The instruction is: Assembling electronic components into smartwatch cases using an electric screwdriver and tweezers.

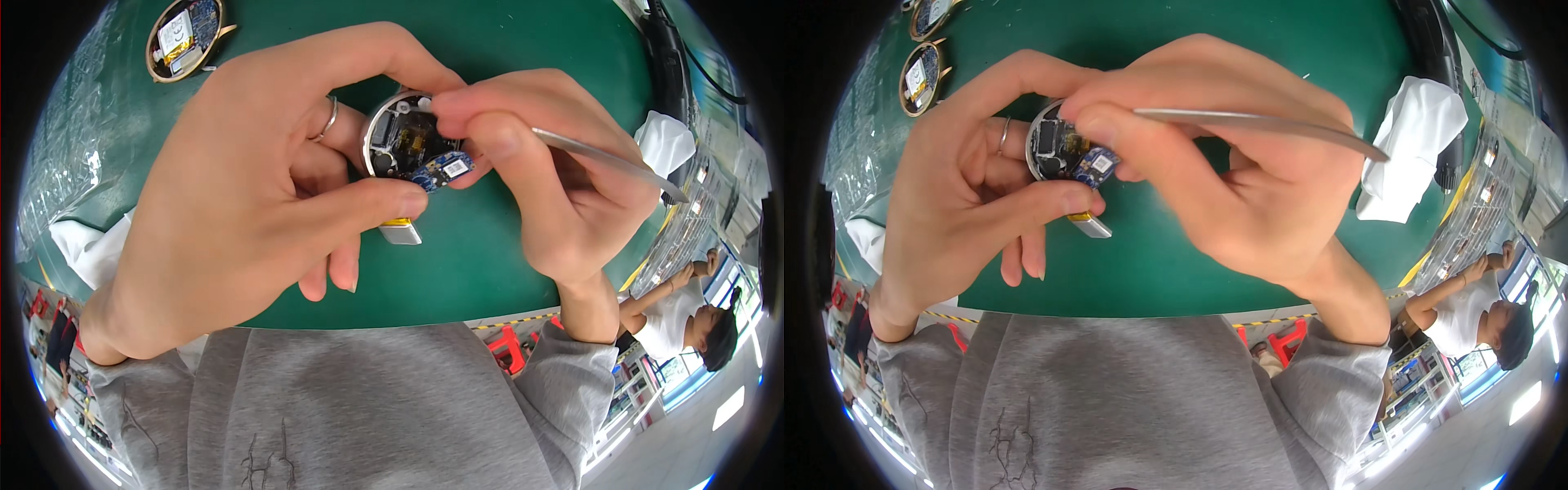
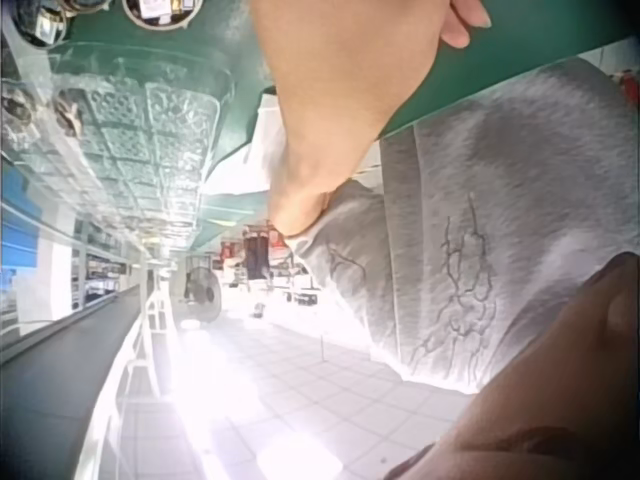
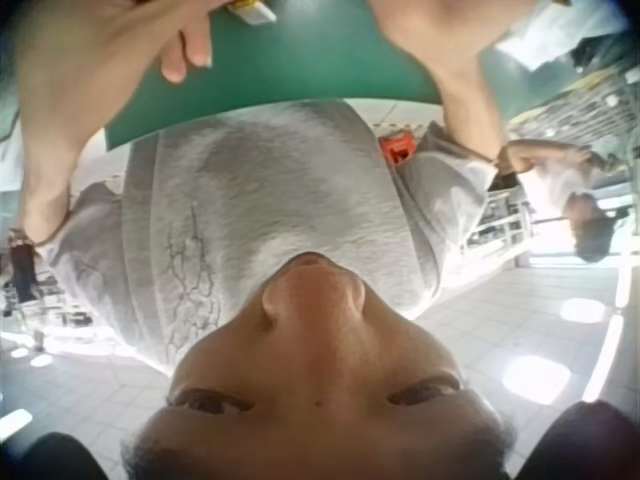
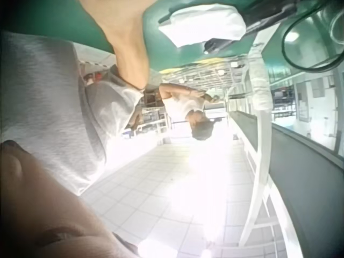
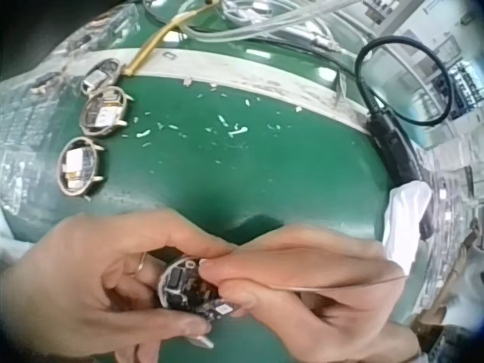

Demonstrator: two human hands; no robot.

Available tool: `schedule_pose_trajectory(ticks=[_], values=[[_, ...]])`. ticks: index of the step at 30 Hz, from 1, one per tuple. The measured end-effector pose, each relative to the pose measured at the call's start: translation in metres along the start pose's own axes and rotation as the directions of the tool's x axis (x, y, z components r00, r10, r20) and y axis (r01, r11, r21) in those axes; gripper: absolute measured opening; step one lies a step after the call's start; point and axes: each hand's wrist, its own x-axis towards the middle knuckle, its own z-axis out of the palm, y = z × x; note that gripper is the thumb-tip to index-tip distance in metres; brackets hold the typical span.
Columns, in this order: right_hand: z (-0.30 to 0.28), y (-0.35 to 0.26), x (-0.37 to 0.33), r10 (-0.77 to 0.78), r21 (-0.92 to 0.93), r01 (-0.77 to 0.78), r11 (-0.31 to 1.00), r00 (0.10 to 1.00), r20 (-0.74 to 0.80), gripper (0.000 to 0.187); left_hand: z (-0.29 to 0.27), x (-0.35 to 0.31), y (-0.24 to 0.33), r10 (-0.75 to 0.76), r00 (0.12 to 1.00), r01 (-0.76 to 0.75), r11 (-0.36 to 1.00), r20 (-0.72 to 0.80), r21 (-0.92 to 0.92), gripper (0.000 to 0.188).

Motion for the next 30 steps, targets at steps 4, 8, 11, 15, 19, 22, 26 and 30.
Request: schedule_pose_trajectory(ticks=[4, 8, 11, 15, 19, 22, 26, 30], values=[[-0.011, 0.001, 0.001, -0.083, 0.017, 0.083, 0.996, 0.997, -0.002, 0.018, -0.003, 0.0, -0.006, 0.028, 0.999, -0.028, 1.0, 0.041, 0.009, 0.048], [-0.017, 0.011, -0.003, -0.278, -0.12, 0.283, 0.952, 0.959, 0.057, 0.02, -0.016, 0.007, -0.02, 0.108, 0.971, -0.077, 0.986, 0.214, -0.151, 0.059], [-0.019, 0.011, -0.008, -0.218, -0.085, 0.224, 0.971, 0.973, 0.076, 0.022, -0.019, 0.008, -0.016, 0.011, 0.962, 0.009, 0.997, 0.271, -0.073, 0.061], [-0.022, 0.003, -0.013, -0.11, -0.073, 0.116, 0.991, 0.991, 0.077, 0.023, -0.019, 0.007, -0.023, 0.102, 0.961, -0.083, 0.993, 0.256, -0.083, 0.054], [-0.019, 0.006, -0.02, 0.011, -0.053, -0.014, 0.999, 0.999, -0.043, 0.021, -0.024, 0.01, -0.024, 0.284, 0.955, -0.282, 0.959, 0.088, -0.032, 0.052], [-0.006, 0.002, -0.017, 0.122, 0.09, -0.106, 0.99, 0.971, -0.207, 0.016, -0.024, 0.011, -0.021, 0.266, 0.963, -0.264, 0.963, 0.053, -0.047, 0.049], [-0.006, 0.004, -0.019, 0.082, -0.007, -0.085, 0.996, 0.979, -0.189, 0.016, -0.025, 0.013, -0.034, 0.454, 0.87, -0.493, 0.809, 0.191, 0.321, 0.062], [-0.016, -0.003, -0.019, 0.059, -0.071, -0.065, 0.995, 0.994, -0.087, 0.019, -0.019, 0.017, -0.046, 0.667, 0.739, -0.608, 0.601, 0.093, 0.518, 0.059]])
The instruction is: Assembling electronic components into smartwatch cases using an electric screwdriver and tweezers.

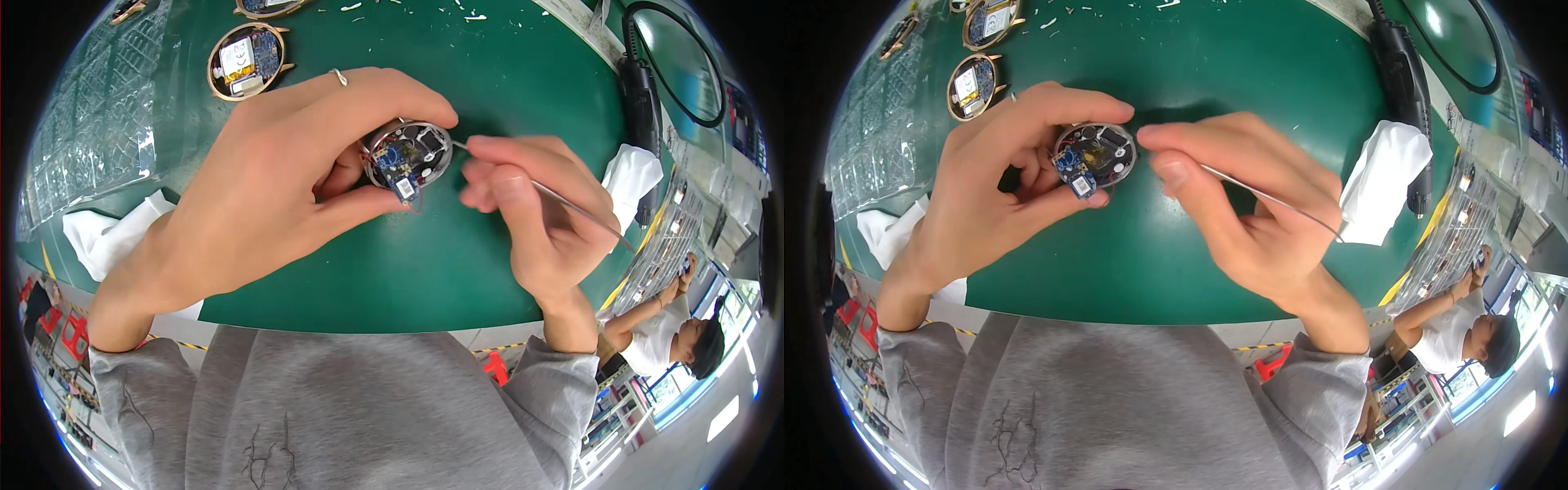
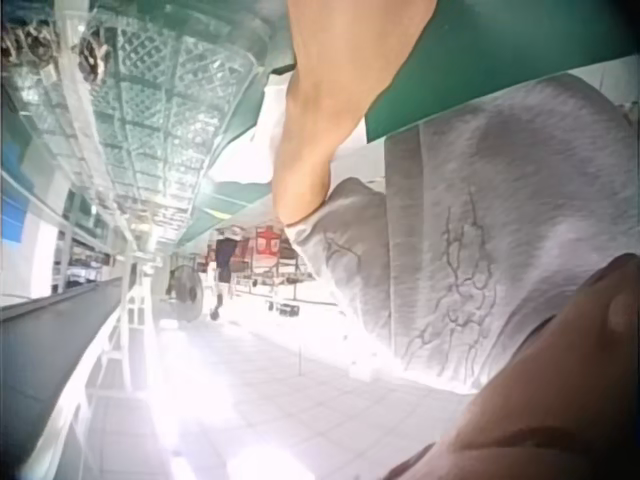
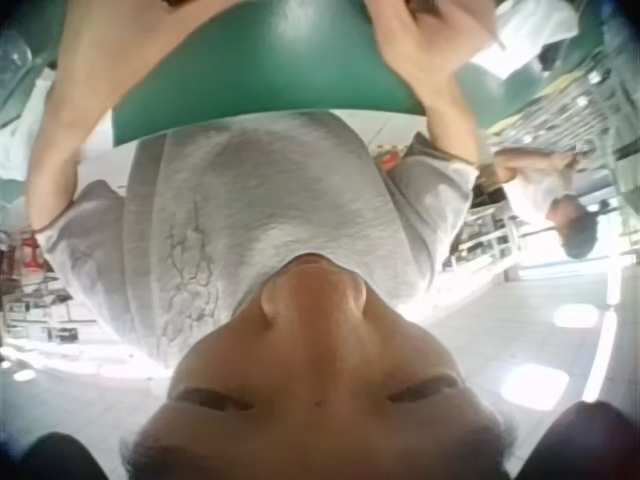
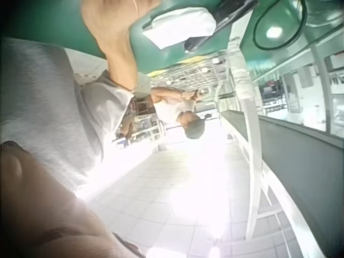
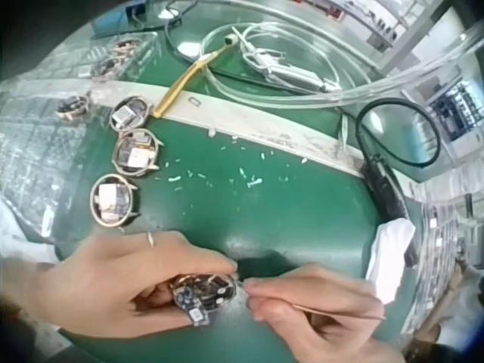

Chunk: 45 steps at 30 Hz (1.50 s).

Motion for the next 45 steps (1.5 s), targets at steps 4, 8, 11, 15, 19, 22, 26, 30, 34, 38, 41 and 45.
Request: schedule_pose_trajectory(ticks=[4, 8, 11, 15, 19, 22, 26, 30, 34, 38, 41, 45], values=[[-0.006, 0.0, 0.002, -0.017, -0.076, 0.02, 0.997, 0.999, 0.034, 0.025, -0.005, 0.001, 0.003, 0.053, 0.998, -0.051, 0.991, -0.016, 0.125, 0.055], [-0.005, 0.005, 0.015, -0.073, -0.007, 0.074, 0.997, 0.994, 0.077, 0.043, -0.009, -0.004, 0.001, 0.12, 0.992, -0.107, 0.953, -0.028, 0.285, 0.056], [-0.019, 0.004, 0.015, 0.008, 0.049, -0.015, 0.999, 0.992, 0.126, 0.054, -0.007, 0.002, 0.004, 0.105, 0.994, -0.1, 0.943, 0.003, 0.318, 0.057], [-0.027, 0.014, 0.017, -0.121, 0.056, 0.114, 0.992, 0.982, 0.142, 0.043, -0.008, 0.001, 0.006, 0.076, 0.997, -0.075, 0.942, 0.012, 0.326, 0.057], [-0.02, 0.007, 0.012, -0.135, 0.06, 0.128, 0.99, 0.982, 0.135, 0.025, -0.008, 0.0, 0.005, 0.091, 0.996, -0.081, 0.938, -0.013, 0.337, 0.057], [-0.012, 0.008, 0.007, -0.061, 0.086, 0.051, 0.995, 0.991, 0.123, 0.021, -0.008, -0.001, 0.004, 0.116, 0.993, -0.103, 0.938, -0.019, 0.332, 0.057], [-0.01, 0.012, 0.014, -0.273, -0.017, 0.282, 0.959, 0.943, 0.191, 0.017, -0.009, -0.001, 0.003, 0.129, 0.992, -0.123, 0.919, 0.008, 0.376, 0.055], [-0.001, 0.012, 0.012, -0.26, -0.031, 0.266, 0.963, 0.957, 0.131, 0.017, -0.008, -0.001, 0.001, 0.18, 0.984, -0.167, 0.915, -0.003, 0.367, 0.054], [-0.001, 0.01, 0.013, -0.294, -0.104, 0.314, 0.944, 0.941, 0.168, 0.018, -0.008, -0.001, 0.001, 0.174, 0.984, -0.155, 0.923, -0.022, 0.352, 0.054], [0.003, 0.004, 0.012, -0.259, -0.169, 0.282, 0.944, 0.955, 0.148, 0.017, -0.007, -0.001, 0.0, 0.181, 0.983, -0.163, 0.927, -0.023, 0.339, 0.053], [0.002, 0.002, 0.013, -0.308, -0.215, 0.339, 0.916, 0.937, 0.164, 0.016, -0.007, -0.002, 0.002, 0.169, 0.985, -0.152, 0.929, -0.023, 0.338, 0.054], [0.002, -0.001, 0.01, -0.259, -0.221, 0.298, 0.928, 0.947, 0.19, 0.018, -0.011, -0.004, 0.0, 0.145, 0.989, -0.143, 0.927, 0.019, 0.347, 0.055]])
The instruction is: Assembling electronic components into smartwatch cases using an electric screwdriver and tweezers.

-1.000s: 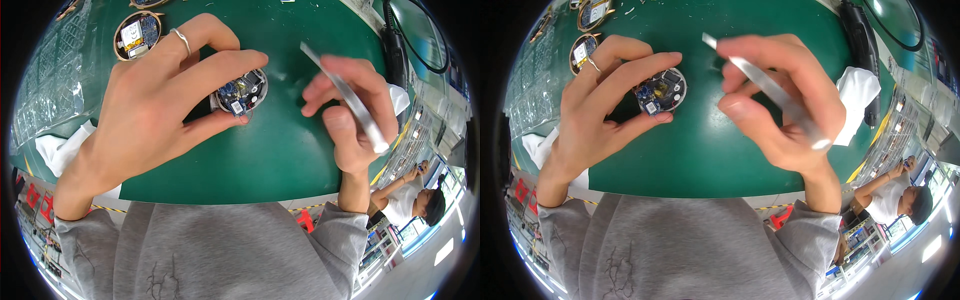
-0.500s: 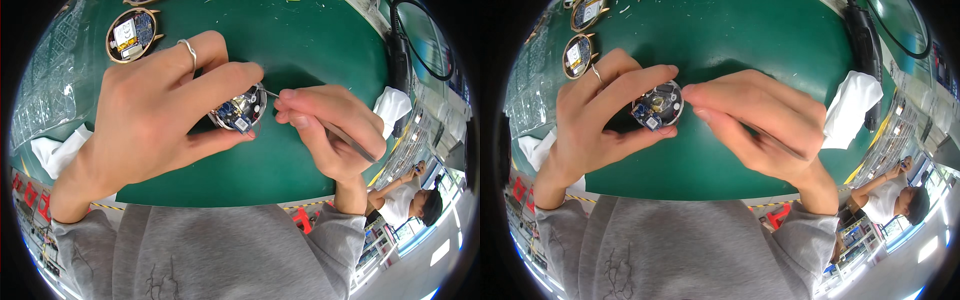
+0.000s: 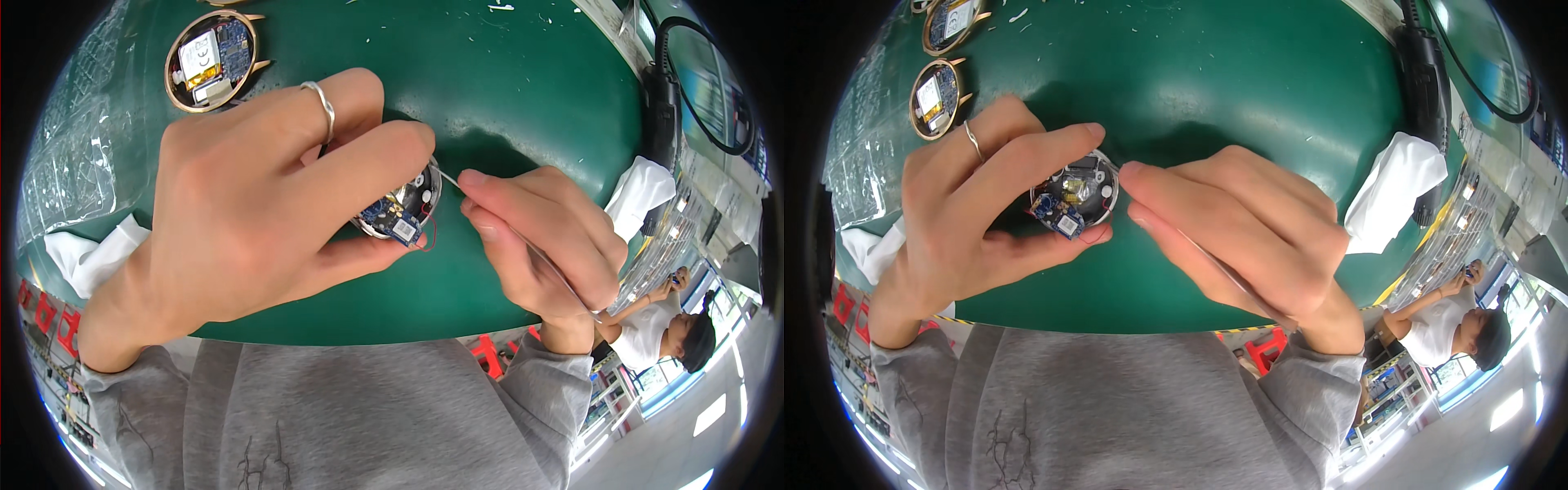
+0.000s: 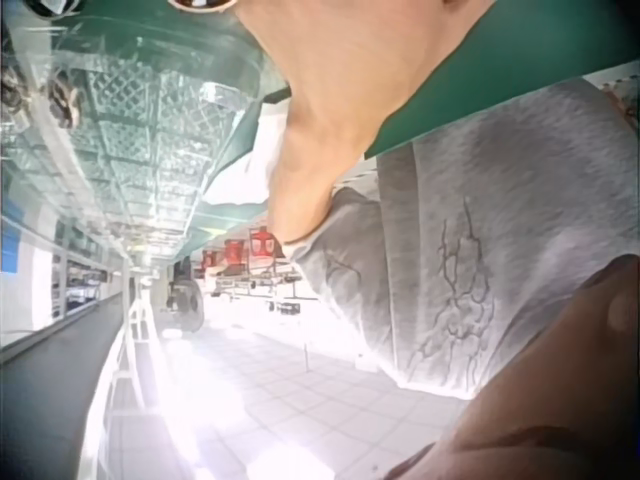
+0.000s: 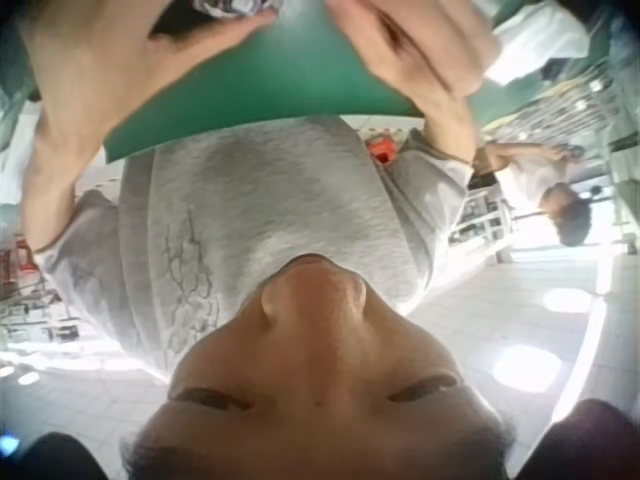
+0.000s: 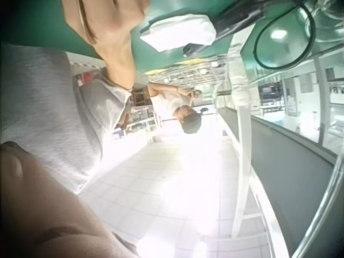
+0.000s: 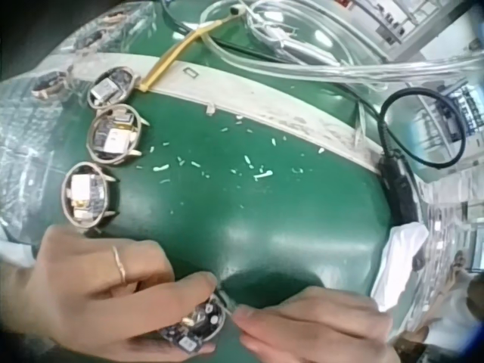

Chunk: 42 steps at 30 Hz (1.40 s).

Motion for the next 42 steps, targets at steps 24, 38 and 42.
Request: schedule_pose_trajectory(ticks=[24, 38, 42], values=[[0.004, 0.012, 0.0, -0.052, 0.038, 0.051, 0.998, 0.998, 0.026, 0.023, 0.002, 0.004, 0.0, 0.029, 0.999, -0.029, 0.999, 0.019, 0.021, 0.056], [0.006, 0.021, -0.005, -0.194, 0.022, 0.193, 0.981, 0.98, 0.032, 0.017, 0.008, 0.004, 0.001, 0.032, 0.999, -0.032, 0.999, 0.006, 0.016, 0.056], [0.012, 0.016, -0.005, -0.193, -0.042, 0.192, 0.98, 0.981, -0.03, 0.017, 0.006, 0.002, 0.002, 0.013, 1.0, -0.013, 1.0, 0.017, 0.012, 0.056]])
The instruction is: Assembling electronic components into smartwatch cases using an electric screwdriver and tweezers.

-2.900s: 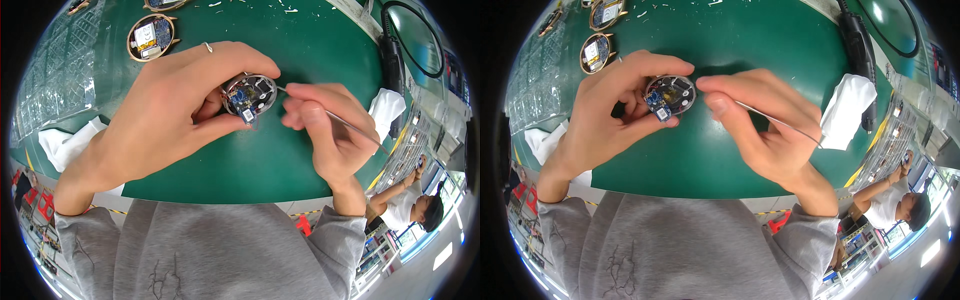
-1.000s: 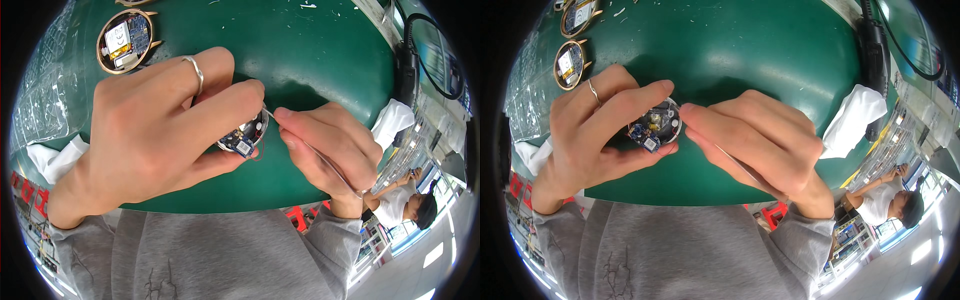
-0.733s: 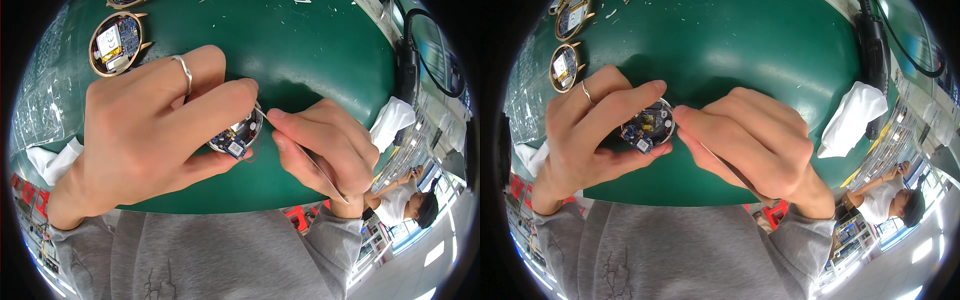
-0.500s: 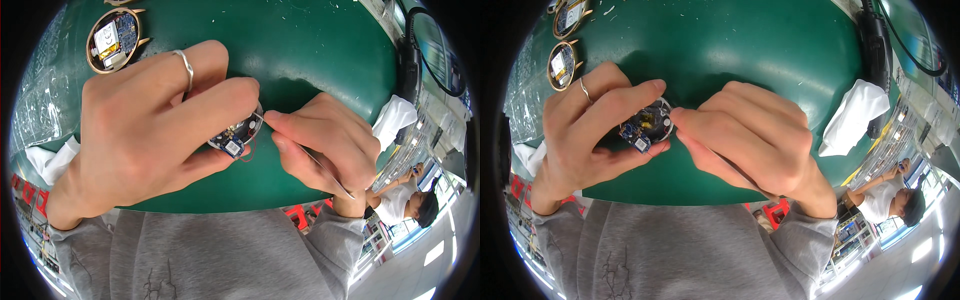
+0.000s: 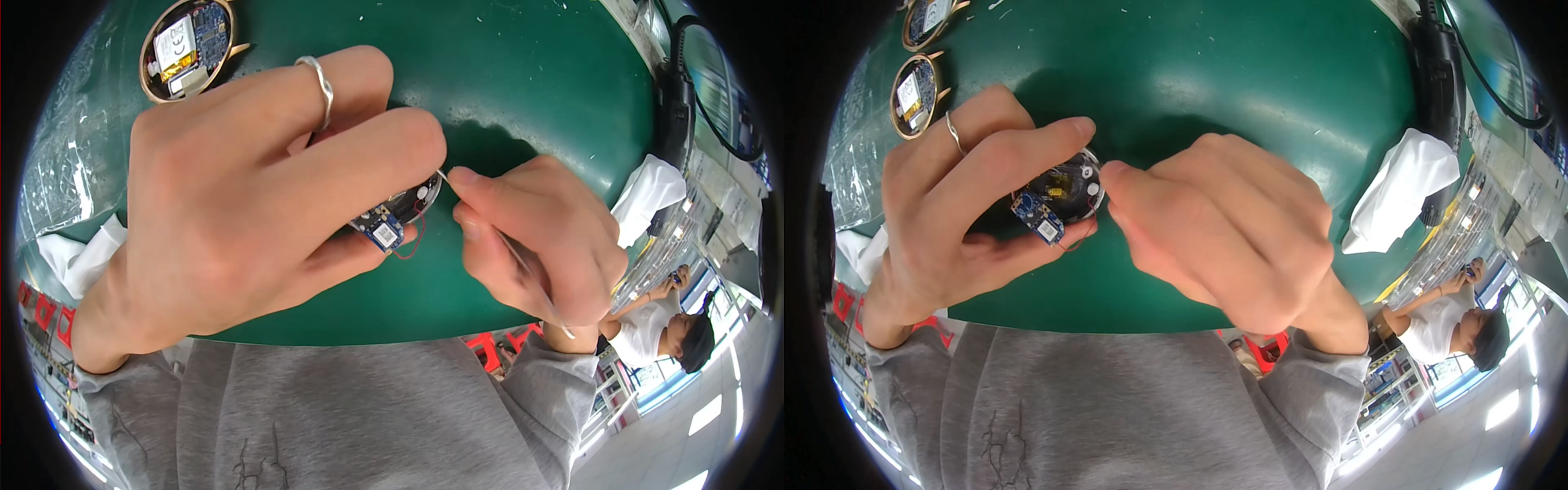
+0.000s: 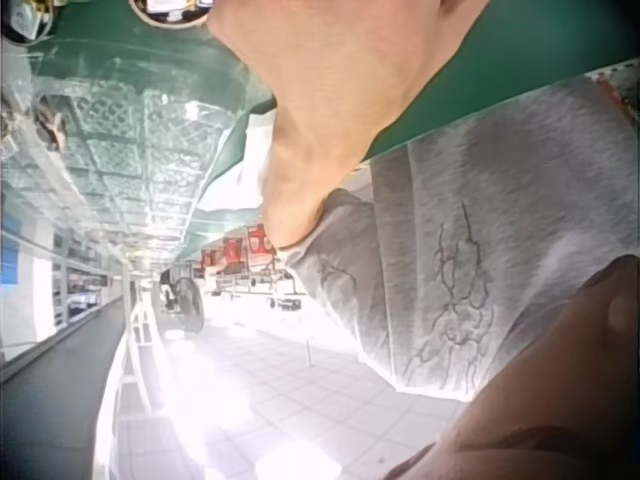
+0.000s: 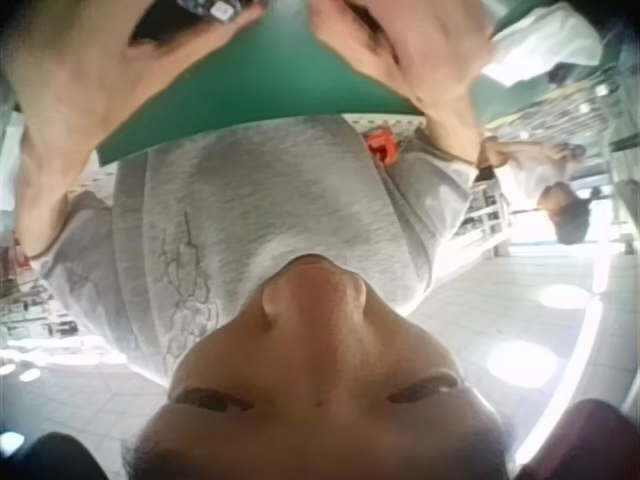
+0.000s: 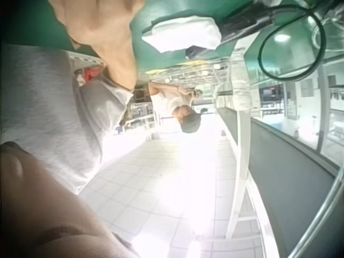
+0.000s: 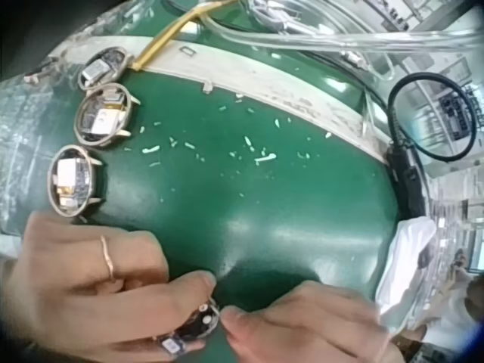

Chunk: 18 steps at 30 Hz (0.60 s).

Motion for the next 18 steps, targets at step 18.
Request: schedule_pose_trajectory(ticks=[18], values=[[0.003, -0.007, -0.005, -0.001, -0.1, 0.003, 0.995, 1.0, 0.017, 0.023, 0.002, 0.005, 0.0, 0.014, 1.0, -0.015, 0.998, -0.024, -0.064, 0.057]])
